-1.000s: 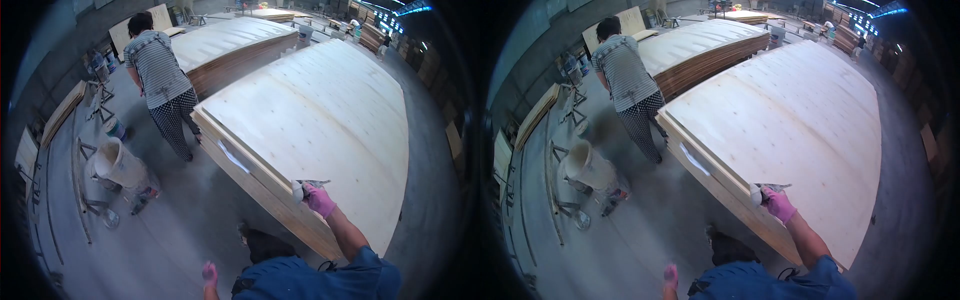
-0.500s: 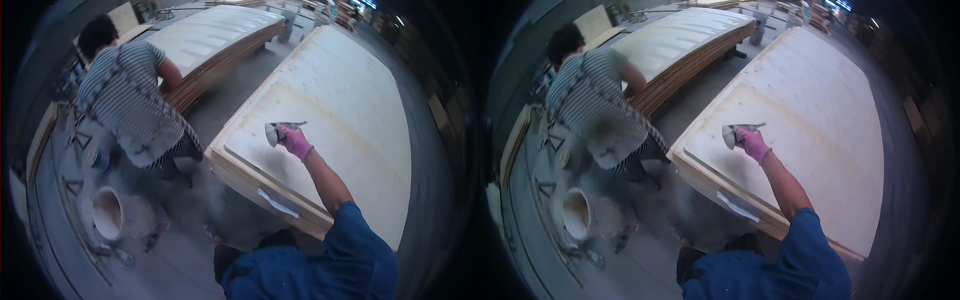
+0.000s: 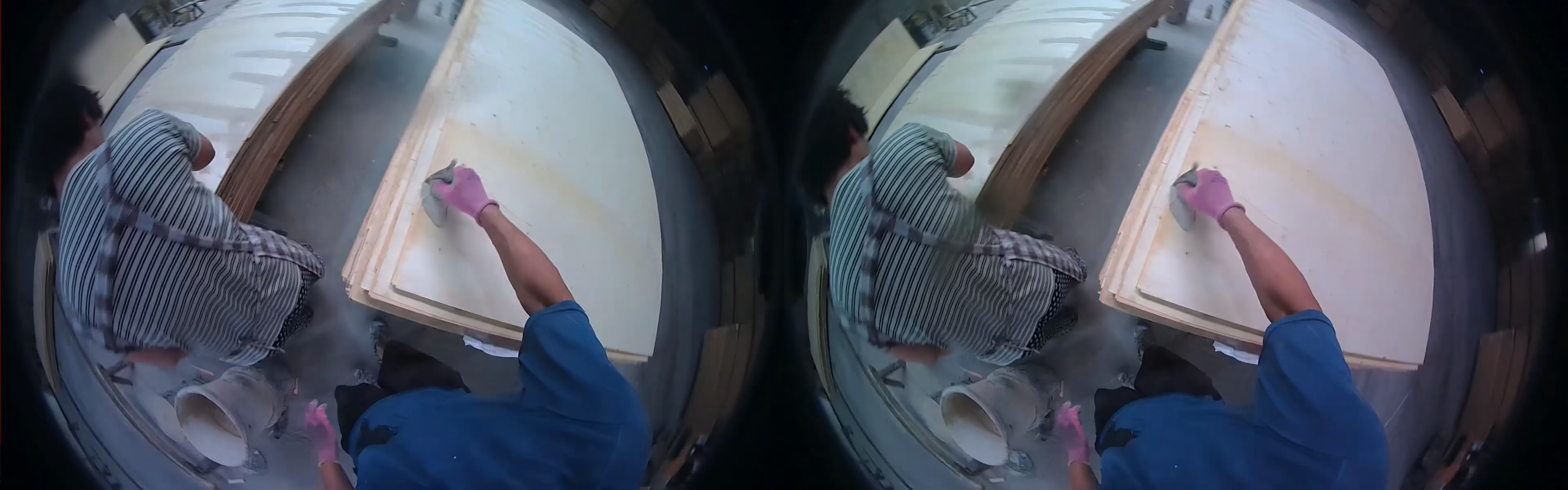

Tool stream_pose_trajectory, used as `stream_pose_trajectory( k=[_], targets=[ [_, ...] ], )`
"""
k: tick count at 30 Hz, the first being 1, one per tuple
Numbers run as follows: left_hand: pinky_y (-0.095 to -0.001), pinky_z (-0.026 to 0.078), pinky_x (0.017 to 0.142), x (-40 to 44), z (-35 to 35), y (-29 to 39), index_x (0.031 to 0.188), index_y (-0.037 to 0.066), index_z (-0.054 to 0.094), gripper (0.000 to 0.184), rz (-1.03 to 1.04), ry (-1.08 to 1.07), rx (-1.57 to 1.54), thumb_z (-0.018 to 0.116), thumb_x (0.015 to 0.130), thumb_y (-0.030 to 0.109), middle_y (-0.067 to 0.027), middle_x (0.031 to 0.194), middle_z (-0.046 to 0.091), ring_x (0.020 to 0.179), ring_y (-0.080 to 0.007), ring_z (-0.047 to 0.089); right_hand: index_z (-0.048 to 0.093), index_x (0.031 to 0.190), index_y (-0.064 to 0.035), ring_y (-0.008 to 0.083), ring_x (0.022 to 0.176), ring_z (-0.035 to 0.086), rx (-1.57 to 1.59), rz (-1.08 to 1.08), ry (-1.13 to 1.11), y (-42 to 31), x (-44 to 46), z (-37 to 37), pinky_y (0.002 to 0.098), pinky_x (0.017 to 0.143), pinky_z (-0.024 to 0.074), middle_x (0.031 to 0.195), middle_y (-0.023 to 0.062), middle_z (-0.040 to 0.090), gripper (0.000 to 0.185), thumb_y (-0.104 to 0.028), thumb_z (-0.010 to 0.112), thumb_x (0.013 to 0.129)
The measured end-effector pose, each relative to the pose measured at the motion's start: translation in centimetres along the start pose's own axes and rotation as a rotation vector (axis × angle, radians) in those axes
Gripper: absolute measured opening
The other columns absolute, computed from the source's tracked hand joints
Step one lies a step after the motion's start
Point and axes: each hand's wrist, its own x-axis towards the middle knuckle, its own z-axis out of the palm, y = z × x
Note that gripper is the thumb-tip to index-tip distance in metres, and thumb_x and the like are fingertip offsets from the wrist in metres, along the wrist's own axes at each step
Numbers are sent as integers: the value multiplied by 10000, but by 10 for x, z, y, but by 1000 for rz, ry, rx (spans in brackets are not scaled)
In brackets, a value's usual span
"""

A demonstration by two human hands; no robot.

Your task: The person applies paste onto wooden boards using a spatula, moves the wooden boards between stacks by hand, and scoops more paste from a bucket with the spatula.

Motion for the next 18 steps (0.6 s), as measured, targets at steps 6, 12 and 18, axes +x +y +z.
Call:
stream_pose_trajectory(
  k=[6,12,18],
  targets=[
    [-381,458,1004,60,21,89,1169,-45,642,320,124,-217,-32,515,967,169,-207,1223,639,1157,-339,607,738,1019,-159,342,872,679,-124,-230,60,-47,-58,-10,459,847,514,901,143,718,230,-326,646,891],
    [-347,502,928,130,1,181,1199,-23,640,321,93,-477,33,537,968,175,-168,1157,683,1049,-279,670,737,1070,-143,225,804,699,8,-279,19,-73,-99,16,356,733,535,899,126,731,222,-242,683,879],
    [-357,512,931,189,-13,191,1173,1,667,290,357,-714,8,550,975,178,-175,1158,695,1081,-285,677,688,1066,-9,91,791,611,1119,345,-222,-125,-188,25,287,716,512,914,46,704,221,-155,688,899]
  ],
)
